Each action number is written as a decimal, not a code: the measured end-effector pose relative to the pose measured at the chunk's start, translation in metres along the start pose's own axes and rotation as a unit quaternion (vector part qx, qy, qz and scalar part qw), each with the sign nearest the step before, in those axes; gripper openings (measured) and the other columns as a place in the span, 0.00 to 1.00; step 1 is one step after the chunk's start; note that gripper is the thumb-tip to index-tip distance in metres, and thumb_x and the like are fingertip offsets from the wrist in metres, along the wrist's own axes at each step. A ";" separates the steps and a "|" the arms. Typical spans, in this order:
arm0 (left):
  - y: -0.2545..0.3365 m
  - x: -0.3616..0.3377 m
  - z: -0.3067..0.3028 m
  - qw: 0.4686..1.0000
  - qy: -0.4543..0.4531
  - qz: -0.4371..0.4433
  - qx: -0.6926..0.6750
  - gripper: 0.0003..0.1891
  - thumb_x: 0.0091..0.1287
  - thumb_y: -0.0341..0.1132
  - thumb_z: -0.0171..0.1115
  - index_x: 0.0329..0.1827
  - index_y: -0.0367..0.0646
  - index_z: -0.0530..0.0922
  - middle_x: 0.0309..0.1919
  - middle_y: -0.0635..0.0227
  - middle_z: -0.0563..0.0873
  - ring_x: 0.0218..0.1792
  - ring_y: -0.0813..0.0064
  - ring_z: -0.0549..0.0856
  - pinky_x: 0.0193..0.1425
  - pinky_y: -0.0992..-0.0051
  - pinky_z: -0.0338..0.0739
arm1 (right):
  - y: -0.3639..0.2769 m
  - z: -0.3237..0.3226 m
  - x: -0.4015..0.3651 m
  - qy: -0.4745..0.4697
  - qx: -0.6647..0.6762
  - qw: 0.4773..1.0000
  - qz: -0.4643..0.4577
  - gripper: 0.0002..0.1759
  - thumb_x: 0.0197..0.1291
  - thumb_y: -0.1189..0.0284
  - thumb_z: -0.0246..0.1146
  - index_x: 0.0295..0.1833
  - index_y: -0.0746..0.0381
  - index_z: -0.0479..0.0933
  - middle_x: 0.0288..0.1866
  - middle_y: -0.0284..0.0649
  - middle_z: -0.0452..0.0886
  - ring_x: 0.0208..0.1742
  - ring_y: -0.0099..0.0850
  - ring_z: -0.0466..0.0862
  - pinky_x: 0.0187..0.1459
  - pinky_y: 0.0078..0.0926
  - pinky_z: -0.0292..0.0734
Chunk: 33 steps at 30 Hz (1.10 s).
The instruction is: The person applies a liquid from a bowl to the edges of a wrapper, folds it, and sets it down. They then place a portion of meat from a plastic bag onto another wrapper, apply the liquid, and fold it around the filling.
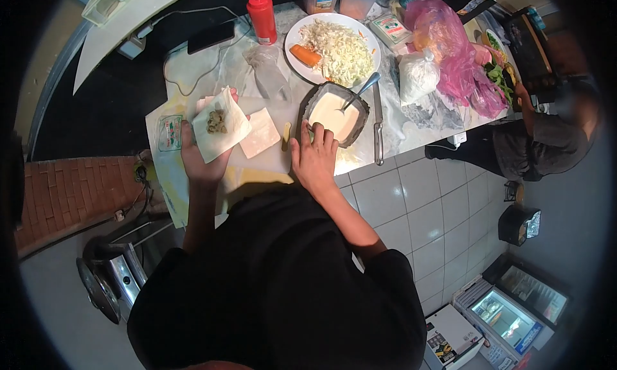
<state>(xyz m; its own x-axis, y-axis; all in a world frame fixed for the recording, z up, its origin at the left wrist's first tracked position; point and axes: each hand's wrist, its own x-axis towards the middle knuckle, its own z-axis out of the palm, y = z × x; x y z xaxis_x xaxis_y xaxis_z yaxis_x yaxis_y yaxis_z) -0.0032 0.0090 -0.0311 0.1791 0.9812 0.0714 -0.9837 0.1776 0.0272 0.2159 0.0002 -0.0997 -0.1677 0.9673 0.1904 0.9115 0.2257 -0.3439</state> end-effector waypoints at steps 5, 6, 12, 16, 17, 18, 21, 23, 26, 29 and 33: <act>-0.002 0.000 0.000 0.998 0.055 0.016 0.021 0.36 0.78 0.58 0.34 0.80 0.41 0.55 0.81 0.50 0.53 0.82 0.53 0.52 0.83 0.45 0.40 | -0.002 -0.008 -0.006 0.001 -0.004 1.000 -0.010 0.28 0.70 0.59 0.56 0.66 0.68 0.75 0.56 0.48 0.72 0.55 0.44 0.70 0.55 0.42 0.64; -0.002 0.001 0.000 0.997 0.067 0.018 0.029 0.37 0.78 0.58 0.34 0.81 0.41 0.55 0.81 0.50 0.53 0.82 0.53 0.53 0.83 0.46 0.40 | -0.003 -0.009 -0.008 -0.010 -0.010 1.000 -0.013 0.27 0.70 0.59 0.56 0.66 0.67 0.75 0.56 0.48 0.72 0.55 0.44 0.70 0.55 0.42 0.64; -0.001 0.002 0.001 0.999 0.033 0.002 0.010 0.38 0.78 0.58 0.34 0.81 0.38 0.52 0.81 0.50 0.53 0.82 0.54 0.52 0.83 0.47 0.39 | -0.011 -0.030 -0.009 -0.021 0.053 0.998 -0.011 0.24 0.70 0.63 0.58 0.66 0.64 0.76 0.55 0.50 0.72 0.52 0.46 0.72 0.54 0.43 0.67; -0.002 0.002 0.001 0.984 0.140 0.052 0.094 0.38 0.77 0.58 0.35 0.81 0.38 0.52 0.81 0.50 0.52 0.82 0.54 0.52 0.83 0.47 0.39 | 0.002 -0.037 -0.007 -0.060 0.352 0.925 0.133 0.25 0.72 0.68 0.57 0.72 0.63 0.70 0.36 0.48 0.76 0.33 0.40 0.76 0.42 0.37 0.74; -0.002 0.002 0.003 0.987 0.122 0.045 0.091 0.38 0.77 0.58 0.35 0.81 0.38 0.52 0.81 0.50 0.52 0.82 0.54 0.52 0.83 0.47 0.39 | 0.010 -0.044 -0.012 -0.102 0.379 0.905 0.161 0.28 0.75 0.70 0.55 0.78 0.56 0.63 0.24 0.40 0.73 0.23 0.29 0.70 0.31 0.27 0.70; -0.001 0.001 0.003 0.990 0.105 0.038 0.088 0.38 0.77 0.58 0.36 0.81 0.39 0.53 0.82 0.50 0.52 0.82 0.54 0.51 0.83 0.47 0.39 | 0.019 -0.047 -0.020 -0.101 0.378 0.906 0.163 0.28 0.75 0.70 0.55 0.78 0.56 0.63 0.24 0.40 0.73 0.23 0.29 0.70 0.31 0.27 0.70; 0.004 0.000 -0.007 0.996 0.071 0.043 0.044 0.38 0.77 0.58 0.37 0.81 0.40 0.53 0.82 0.50 0.51 0.82 0.53 0.51 0.84 0.47 0.38 | 0.051 -0.045 -0.046 -0.162 0.575 0.760 0.256 0.34 0.76 0.72 0.52 0.84 0.47 0.52 0.21 0.30 0.72 0.22 0.16 0.65 0.25 0.16 0.60; 0.001 0.000 -0.007 0.997 0.066 0.034 0.035 0.38 0.77 0.57 0.37 0.81 0.40 0.53 0.82 0.50 0.51 0.82 0.53 0.51 0.84 0.47 0.38 | 0.060 -0.046 -0.059 -0.146 0.580 0.750 0.282 0.34 0.76 0.73 0.51 0.84 0.48 0.51 0.20 0.28 0.68 0.20 0.16 0.62 0.22 0.16 0.56; -0.005 0.003 -0.003 0.996 0.074 0.027 0.041 0.37 0.76 0.56 0.38 0.81 0.39 0.54 0.82 0.50 0.52 0.82 0.53 0.51 0.84 0.46 0.38 | 0.064 -0.048 -0.068 -0.126 0.590 0.734 0.313 0.35 0.76 0.73 0.50 0.84 0.49 0.49 0.18 0.27 0.64 0.18 0.17 0.60 0.20 0.17 0.53; -0.006 0.006 -0.014 0.987 0.125 0.043 0.087 0.37 0.76 0.55 0.40 0.80 0.38 0.54 0.82 0.50 0.52 0.82 0.53 0.52 0.84 0.46 0.39 | 0.066 -0.035 -0.075 -0.122 0.569 0.767 0.270 0.36 0.76 0.71 0.50 0.85 0.47 0.46 0.18 0.30 0.71 0.20 0.18 0.68 0.24 0.21 0.64; -0.003 0.006 -0.018 0.977 0.153 0.055 0.141 0.37 0.76 0.54 0.42 0.80 0.37 0.54 0.81 0.50 0.52 0.82 0.54 0.53 0.84 0.46 0.41 | 0.053 -0.032 -0.064 -0.140 0.381 0.881 0.243 0.39 0.74 0.70 0.53 0.85 0.49 0.43 0.18 0.40 0.76 0.20 0.33 0.75 0.29 0.33 0.71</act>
<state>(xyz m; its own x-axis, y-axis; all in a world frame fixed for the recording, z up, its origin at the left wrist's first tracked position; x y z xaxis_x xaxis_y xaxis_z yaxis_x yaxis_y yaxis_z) 0.0003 0.0160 -0.0483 0.0178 0.9773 -0.2112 -0.9462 0.0847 0.3124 0.2869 -0.0537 -0.1007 -0.0111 0.9377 -0.3473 0.4019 -0.3139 -0.8602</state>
